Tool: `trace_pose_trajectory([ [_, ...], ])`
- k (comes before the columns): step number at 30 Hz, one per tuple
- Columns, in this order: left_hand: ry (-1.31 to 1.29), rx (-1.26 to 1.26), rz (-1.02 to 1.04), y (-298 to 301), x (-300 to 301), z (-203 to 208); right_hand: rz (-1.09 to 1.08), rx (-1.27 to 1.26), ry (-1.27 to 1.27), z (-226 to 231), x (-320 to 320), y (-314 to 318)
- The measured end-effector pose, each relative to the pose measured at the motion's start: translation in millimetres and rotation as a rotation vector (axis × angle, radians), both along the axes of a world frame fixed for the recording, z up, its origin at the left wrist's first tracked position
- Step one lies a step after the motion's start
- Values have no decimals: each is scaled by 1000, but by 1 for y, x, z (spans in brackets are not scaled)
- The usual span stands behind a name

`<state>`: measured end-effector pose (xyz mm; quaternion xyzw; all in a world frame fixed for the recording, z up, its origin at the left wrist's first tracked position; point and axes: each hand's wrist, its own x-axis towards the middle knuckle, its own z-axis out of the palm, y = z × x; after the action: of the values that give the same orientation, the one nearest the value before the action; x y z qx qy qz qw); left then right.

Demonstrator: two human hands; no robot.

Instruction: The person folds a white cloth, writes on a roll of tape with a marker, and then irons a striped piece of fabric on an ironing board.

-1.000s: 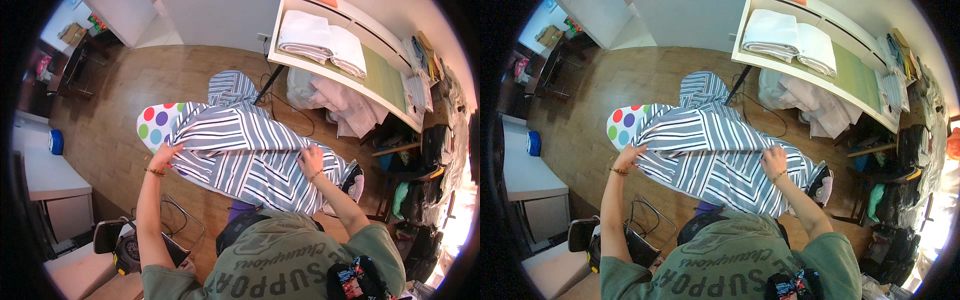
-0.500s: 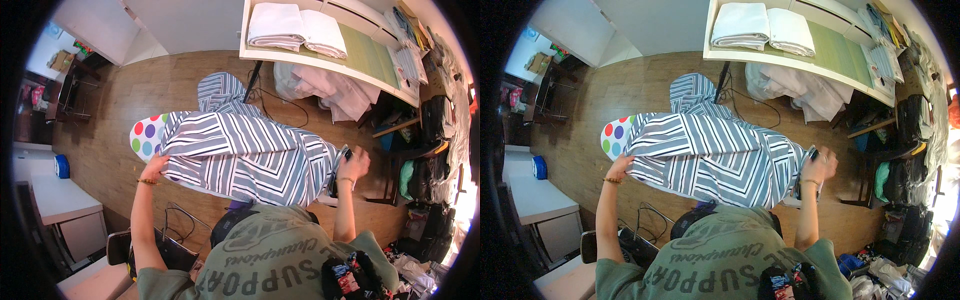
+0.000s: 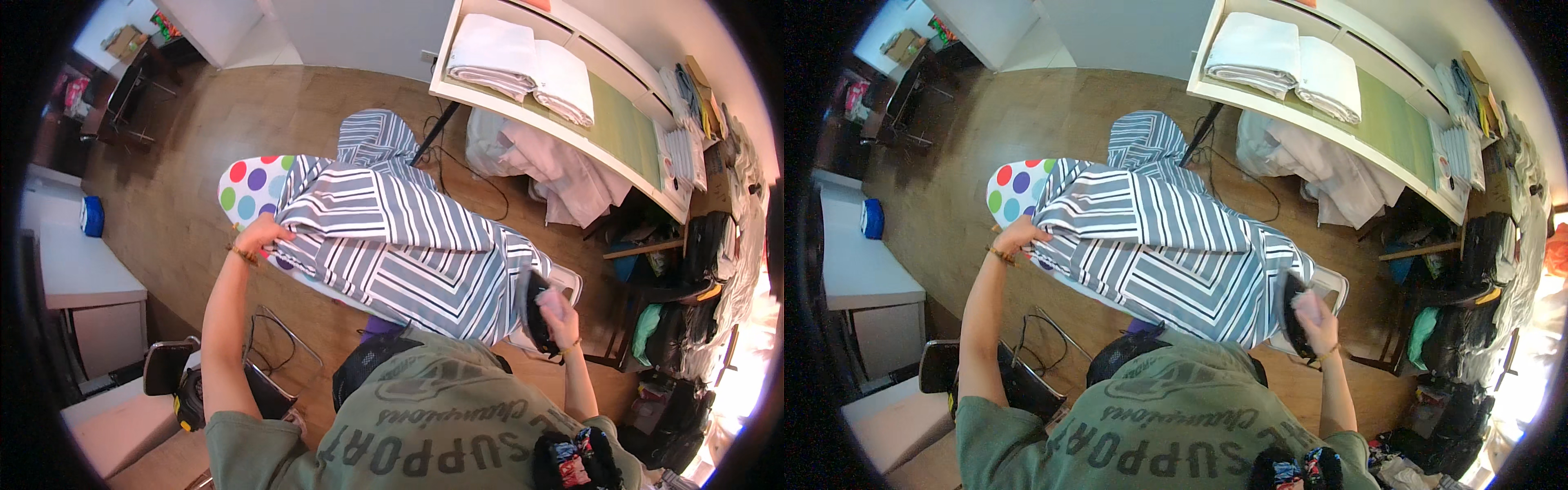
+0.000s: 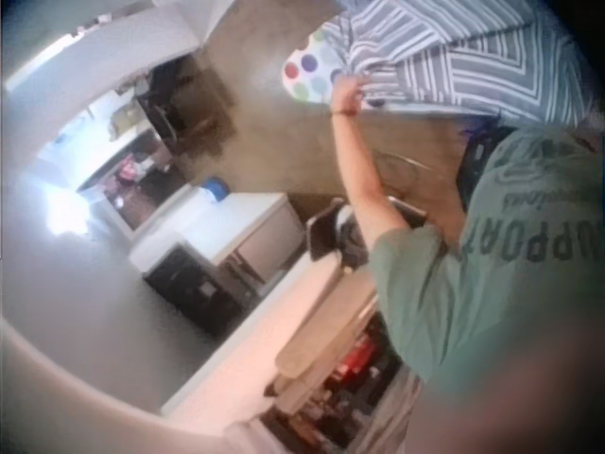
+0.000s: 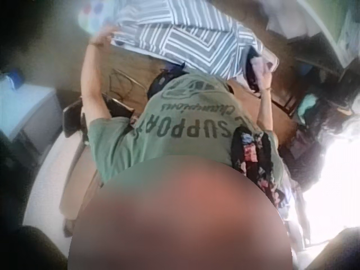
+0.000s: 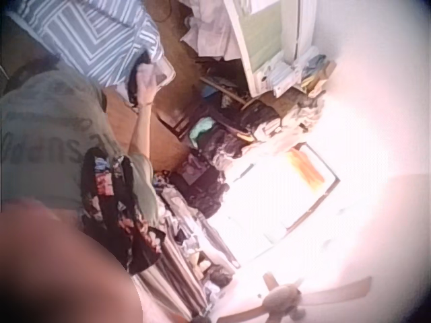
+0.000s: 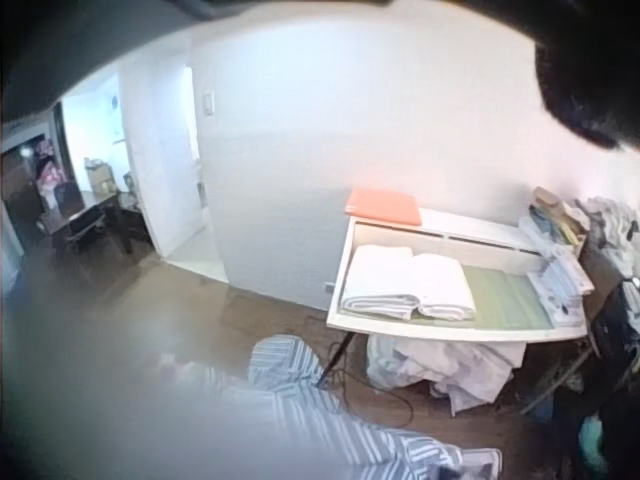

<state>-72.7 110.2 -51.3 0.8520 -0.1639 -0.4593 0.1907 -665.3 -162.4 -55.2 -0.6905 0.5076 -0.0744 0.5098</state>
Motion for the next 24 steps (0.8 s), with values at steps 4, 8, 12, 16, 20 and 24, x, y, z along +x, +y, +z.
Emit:
trace_pose_trajectory([
  [4,-21,-195,111,17,6,-35,555,-14,237,18,90,32],
  [8,136,-217,189,0,-4,-31,685,-34,248,-3,192,69],
  [12,93,-197,181,11,-8,-25,690,-103,184,-10,261,92],
  [16,77,-90,185,19,-8,-24,669,-119,146,-11,264,94],
  [20,7,-60,154,14,-12,-28,664,-158,176,-36,224,78],
  [24,-155,-35,53,18,-5,-28,679,-141,91,-48,195,68],
])
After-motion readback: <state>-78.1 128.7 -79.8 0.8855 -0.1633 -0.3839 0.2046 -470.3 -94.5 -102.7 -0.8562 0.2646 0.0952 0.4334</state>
